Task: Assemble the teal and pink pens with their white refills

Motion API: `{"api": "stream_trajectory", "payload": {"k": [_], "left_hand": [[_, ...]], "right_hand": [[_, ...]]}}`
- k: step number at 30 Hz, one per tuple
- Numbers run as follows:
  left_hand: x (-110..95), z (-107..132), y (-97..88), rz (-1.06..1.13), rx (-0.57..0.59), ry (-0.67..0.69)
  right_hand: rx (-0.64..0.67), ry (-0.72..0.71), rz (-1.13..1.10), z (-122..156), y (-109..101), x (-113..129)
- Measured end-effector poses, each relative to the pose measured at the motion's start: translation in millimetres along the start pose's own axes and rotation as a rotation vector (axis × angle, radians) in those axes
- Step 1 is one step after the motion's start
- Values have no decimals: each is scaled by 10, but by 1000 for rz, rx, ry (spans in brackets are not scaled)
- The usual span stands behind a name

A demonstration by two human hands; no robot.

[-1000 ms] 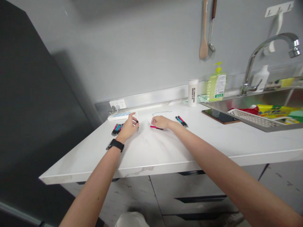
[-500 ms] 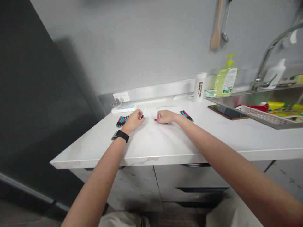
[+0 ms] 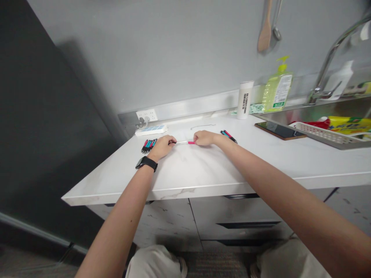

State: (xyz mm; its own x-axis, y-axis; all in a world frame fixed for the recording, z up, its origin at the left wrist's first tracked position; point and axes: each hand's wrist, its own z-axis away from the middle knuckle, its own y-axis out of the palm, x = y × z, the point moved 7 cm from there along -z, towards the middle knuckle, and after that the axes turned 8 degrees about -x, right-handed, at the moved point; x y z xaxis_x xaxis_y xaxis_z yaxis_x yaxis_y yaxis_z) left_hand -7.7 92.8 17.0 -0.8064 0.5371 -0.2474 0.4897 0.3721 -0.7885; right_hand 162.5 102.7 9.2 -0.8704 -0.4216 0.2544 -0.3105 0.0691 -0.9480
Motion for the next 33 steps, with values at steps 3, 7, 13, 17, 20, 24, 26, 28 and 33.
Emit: {"api": "stream_trajectory", "payload": {"k": [3, 7, 13, 17, 20, 24, 26, 28, 33], "left_hand": [[-14, 7, 16, -28, 23, 6], [-42, 7, 10, -44, 34, -24], [-123, 5, 8, -15, 68, -5], [-157, -7, 4, 17, 59, 23], [-165, -17, 14, 46, 54, 24], [-185, -25, 6, 110, 24, 9], [-184, -25, -2, 154, 6, -15], [-172, -23, -5, 206, -13, -39], [-114, -29, 52, 415, -12, -100]], "right_hand": [[-11, -16, -4, -9, -7, 18], [-14, -12, -6, -4, -21, 23], [-12, 2, -16, 1, -39, 15], [-32, -15, -22, -16, -50, 16], [-45, -21, -41, -24, -57, 9], [-111, -51, -100, -23, -109, 27], [-166, -65, -154, -24, -152, 42], [-217, -70, -220, -30, -188, 53], [-304, -58, -469, -44, -252, 68]]}}
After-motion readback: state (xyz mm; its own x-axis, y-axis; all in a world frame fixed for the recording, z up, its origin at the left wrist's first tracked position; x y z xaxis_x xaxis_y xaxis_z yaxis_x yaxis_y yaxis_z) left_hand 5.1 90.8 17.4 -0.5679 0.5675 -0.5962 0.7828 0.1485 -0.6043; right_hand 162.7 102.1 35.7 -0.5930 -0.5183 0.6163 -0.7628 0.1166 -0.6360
